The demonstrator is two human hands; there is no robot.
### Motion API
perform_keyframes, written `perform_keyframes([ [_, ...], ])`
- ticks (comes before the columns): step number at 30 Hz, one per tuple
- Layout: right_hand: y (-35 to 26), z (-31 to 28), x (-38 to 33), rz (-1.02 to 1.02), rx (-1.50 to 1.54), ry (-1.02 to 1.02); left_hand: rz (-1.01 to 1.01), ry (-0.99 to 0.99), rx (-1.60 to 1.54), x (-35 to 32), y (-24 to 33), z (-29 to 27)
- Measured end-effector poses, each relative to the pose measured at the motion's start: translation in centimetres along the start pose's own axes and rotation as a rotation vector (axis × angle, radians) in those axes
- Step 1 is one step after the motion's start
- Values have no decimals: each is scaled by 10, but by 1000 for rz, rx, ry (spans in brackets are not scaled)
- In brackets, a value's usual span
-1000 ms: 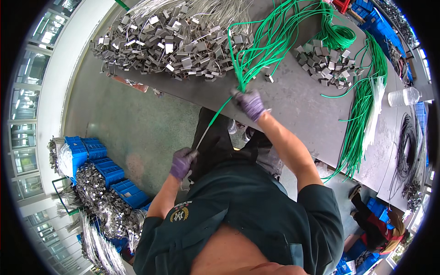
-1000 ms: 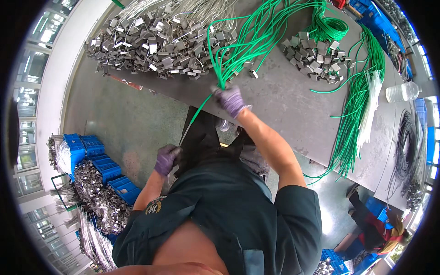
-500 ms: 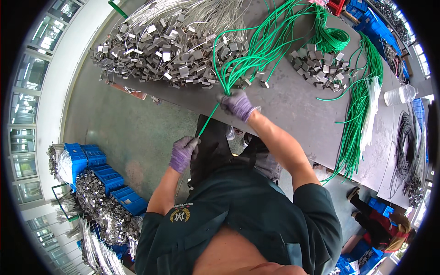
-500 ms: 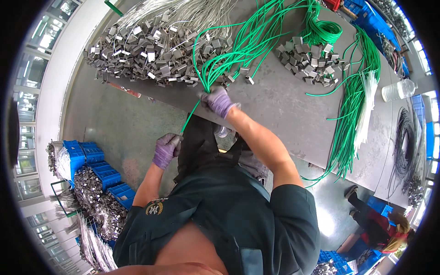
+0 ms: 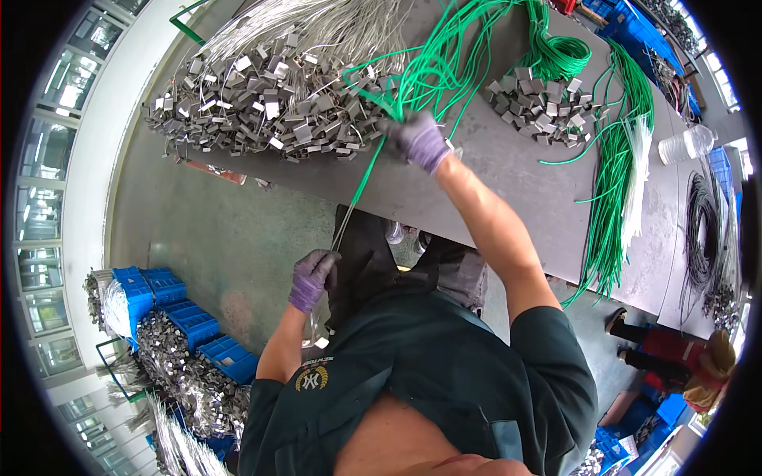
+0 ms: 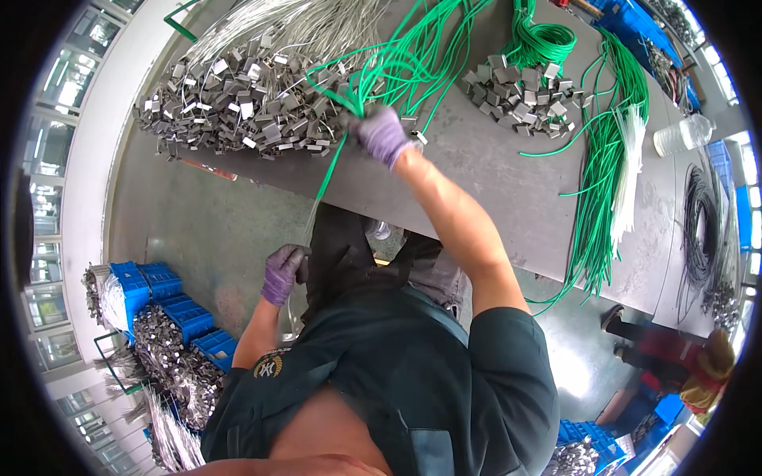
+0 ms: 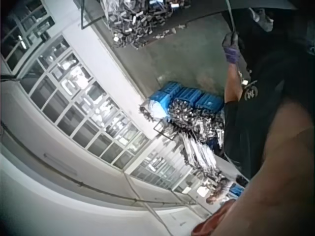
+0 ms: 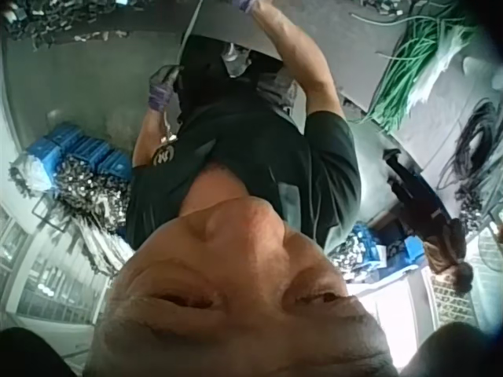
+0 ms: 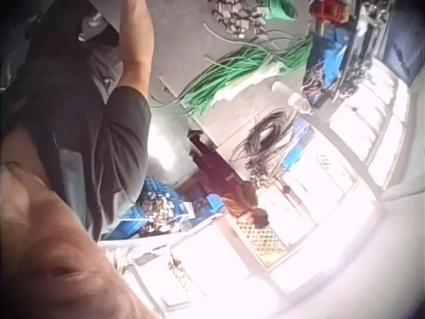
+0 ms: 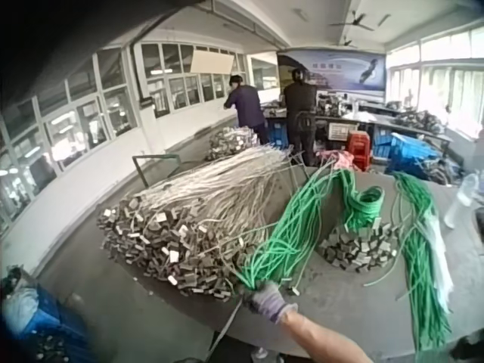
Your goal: Bundling and organizing green wires with metal connectors on a factory workbench.
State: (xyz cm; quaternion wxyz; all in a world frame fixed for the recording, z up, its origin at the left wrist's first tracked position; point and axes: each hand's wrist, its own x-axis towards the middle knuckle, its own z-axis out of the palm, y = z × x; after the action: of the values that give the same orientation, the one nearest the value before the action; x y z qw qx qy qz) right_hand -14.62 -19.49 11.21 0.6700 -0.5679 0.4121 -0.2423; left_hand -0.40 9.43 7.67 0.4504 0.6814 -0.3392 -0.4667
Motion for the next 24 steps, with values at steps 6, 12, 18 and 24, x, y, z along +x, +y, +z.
perform_keyframes([
  [6, 41, 13, 7, 127, 155, 47, -102, 146, 74, 4, -20, 4],
  [12, -5, 9, -20, -69, 218, -261, -56, 88, 26, -7, 5, 4],
  [18, -1, -9, 13, -109, 191, -48, 90, 181, 52, -4, 5, 10],
  [24, 51, 42, -21, 57, -23, -235, 48, 211, 161, 10, -27, 2],
])
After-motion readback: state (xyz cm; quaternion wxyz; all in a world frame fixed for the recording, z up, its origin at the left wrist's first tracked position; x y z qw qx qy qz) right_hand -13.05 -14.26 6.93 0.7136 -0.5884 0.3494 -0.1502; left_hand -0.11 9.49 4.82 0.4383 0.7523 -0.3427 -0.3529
